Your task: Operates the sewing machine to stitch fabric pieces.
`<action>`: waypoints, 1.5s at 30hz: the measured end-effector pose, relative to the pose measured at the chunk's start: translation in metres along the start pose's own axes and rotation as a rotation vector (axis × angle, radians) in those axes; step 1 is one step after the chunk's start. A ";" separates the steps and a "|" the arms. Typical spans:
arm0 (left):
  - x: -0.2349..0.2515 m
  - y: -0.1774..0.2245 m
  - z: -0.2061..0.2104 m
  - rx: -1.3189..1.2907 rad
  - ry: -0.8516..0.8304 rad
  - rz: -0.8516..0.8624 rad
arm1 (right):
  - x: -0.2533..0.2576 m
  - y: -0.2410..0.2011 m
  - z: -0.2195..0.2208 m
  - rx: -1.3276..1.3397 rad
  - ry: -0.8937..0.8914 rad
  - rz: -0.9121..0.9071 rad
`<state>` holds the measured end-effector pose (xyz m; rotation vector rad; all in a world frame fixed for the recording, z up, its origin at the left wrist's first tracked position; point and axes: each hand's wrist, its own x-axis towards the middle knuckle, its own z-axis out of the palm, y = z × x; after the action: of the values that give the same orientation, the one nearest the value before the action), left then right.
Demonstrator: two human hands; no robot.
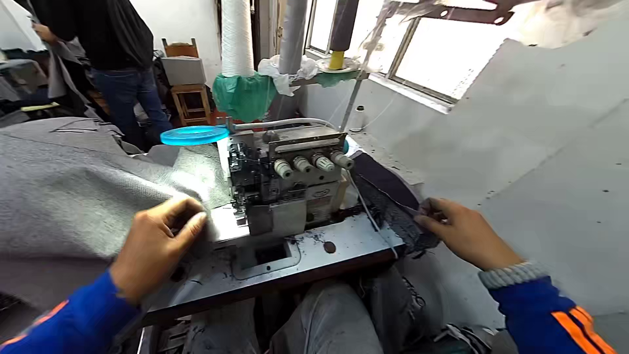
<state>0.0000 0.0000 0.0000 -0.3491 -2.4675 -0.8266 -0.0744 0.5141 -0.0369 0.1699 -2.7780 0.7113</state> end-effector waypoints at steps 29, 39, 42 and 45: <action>-0.020 -0.017 0.040 0.250 0.015 0.271 | 0.157 -0.043 0.056 -0.309 -0.203 0.122; 0.003 0.004 -0.003 -0.210 -0.096 0.298 | -0.013 -0.168 0.045 0.456 0.295 -0.307; -0.004 0.022 -0.006 -0.288 -0.026 0.293 | -0.047 -0.229 0.099 0.708 0.257 -0.385; -0.002 0.028 -0.006 -0.358 -0.011 0.265 | -0.054 -0.270 0.148 0.767 0.190 -0.372</action>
<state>0.0150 0.0179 0.0170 -0.7898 -2.2107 -1.1479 -0.0084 0.2093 -0.0548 0.6947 -2.0736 1.5378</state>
